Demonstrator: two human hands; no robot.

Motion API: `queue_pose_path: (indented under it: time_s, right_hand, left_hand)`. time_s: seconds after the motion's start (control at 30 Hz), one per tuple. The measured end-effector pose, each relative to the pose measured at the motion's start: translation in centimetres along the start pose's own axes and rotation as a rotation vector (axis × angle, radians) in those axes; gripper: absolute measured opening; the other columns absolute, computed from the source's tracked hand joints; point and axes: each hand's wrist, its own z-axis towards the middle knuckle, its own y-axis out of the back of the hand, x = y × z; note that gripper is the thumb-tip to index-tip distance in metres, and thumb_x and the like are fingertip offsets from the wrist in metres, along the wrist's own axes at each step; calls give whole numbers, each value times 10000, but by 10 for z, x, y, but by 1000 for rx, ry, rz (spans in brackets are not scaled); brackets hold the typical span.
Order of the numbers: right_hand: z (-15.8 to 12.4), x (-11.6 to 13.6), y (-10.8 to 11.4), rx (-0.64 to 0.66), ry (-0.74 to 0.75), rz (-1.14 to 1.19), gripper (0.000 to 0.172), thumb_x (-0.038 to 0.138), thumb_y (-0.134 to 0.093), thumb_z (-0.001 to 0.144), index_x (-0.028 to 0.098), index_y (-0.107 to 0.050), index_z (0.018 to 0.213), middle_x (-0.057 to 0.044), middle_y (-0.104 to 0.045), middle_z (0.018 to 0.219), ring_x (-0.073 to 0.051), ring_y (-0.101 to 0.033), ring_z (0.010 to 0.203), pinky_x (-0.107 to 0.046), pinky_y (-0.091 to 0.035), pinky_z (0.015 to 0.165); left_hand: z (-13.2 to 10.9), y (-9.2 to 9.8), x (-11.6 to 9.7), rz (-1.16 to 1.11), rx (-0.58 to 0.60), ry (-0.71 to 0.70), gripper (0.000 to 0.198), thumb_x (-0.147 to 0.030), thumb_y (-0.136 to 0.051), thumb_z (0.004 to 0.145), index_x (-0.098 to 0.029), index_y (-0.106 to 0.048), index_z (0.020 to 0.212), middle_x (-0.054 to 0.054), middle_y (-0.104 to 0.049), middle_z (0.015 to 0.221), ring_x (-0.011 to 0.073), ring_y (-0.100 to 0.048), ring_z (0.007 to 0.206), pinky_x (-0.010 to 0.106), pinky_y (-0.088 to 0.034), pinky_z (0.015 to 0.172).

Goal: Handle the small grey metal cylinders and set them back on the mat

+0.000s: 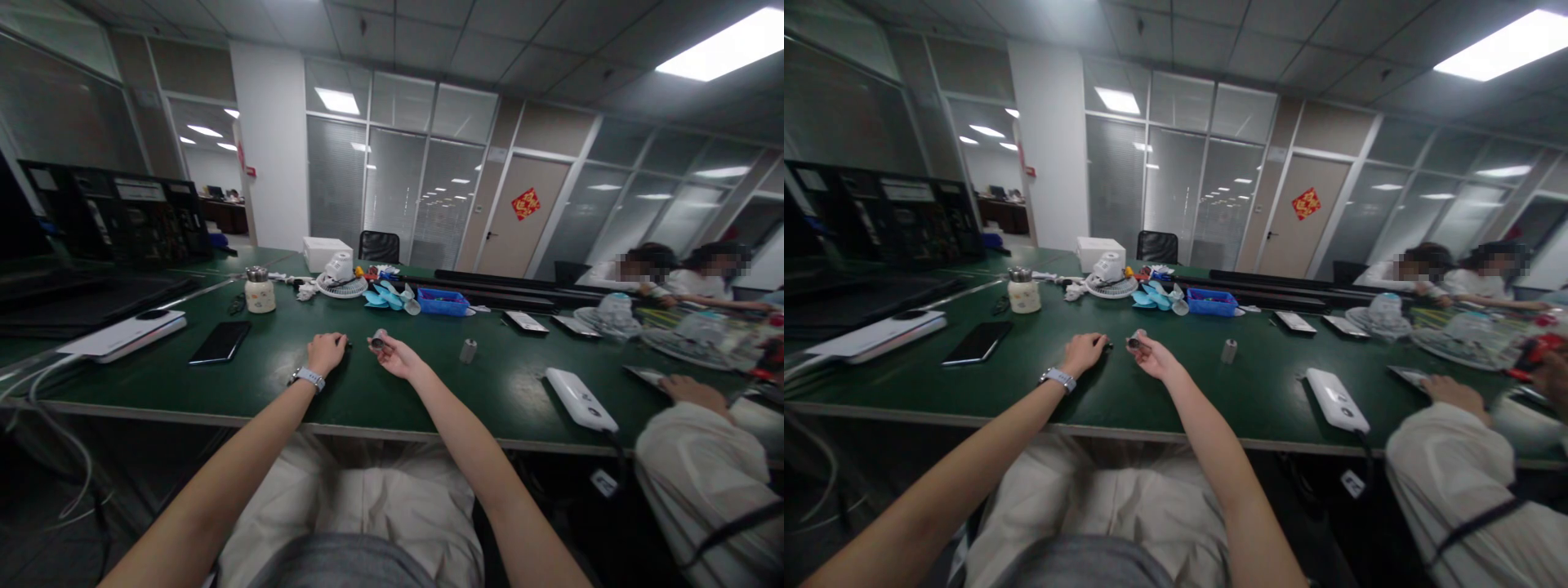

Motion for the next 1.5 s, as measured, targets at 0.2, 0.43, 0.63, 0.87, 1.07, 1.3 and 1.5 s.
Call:
queue_pose_path:
  time_s: [0.2,0.43,0.63,0.87,1.07,1.3,1.5]
  right_hand:
    - [-3,1,-2,0,5,-32,98,227,-604,878,147,-638,924,-32,-700,837,-63,-585,587,-127,-344,396]
    - [1,0,0,4,21,-40,92,183,-631,851,152,-647,936,-14,-693,821,-37,-513,520,-127,-295,378]
    - [2,0,3,4,26,-13,113,198,-638,842,168,-619,949,-29,-701,857,-67,-583,582,-132,-329,394]
    - [1,2,5,14,-18,55,162,227,-596,864,120,-582,984,-107,-702,920,-108,-642,648,-150,-386,421]
    - [-3,4,3,18,-46,96,198,226,-558,876,95,-555,1024,-139,-686,960,-124,-655,678,-162,-410,436]
    - [-3,4,4,56,-65,123,252,325,-471,918,106,-565,1001,-167,-666,1051,-96,-619,576,-174,-408,427]
    - [-2,4,7,66,-56,131,247,355,-446,933,140,-565,948,-142,-673,1041,-101,-634,607,-178,-422,453]
  left_hand:
    - [0,0,1,-1,5,-6,460,-470,-335,904,-250,-699,1080,90,-670,1138,286,-550,1064,391,-415,863]
    - [1,0,2,-7,4,-17,461,-474,-332,902,-254,-701,1069,92,-674,1127,284,-555,1048,392,-418,852]
    - [0,0,1,0,-1,-14,453,-472,-335,901,-262,-700,1070,84,-670,1139,290,-553,1057,400,-422,853]
    - [1,-1,1,-8,-3,-8,453,-468,-345,893,-259,-703,1077,83,-668,1148,287,-549,1058,395,-421,859]
    - [1,-1,1,-4,-5,-9,452,-468,-343,891,-266,-705,1071,76,-672,1141,292,-547,1061,400,-421,857]
    - [0,1,0,-15,5,-8,448,-466,-348,890,-263,-702,1075,80,-668,1147,292,-546,1059,402,-419,863]
    - [0,1,0,-8,0,-7,439,-460,-355,891,-265,-707,1068,75,-669,1147,287,-548,1060,391,-424,863]
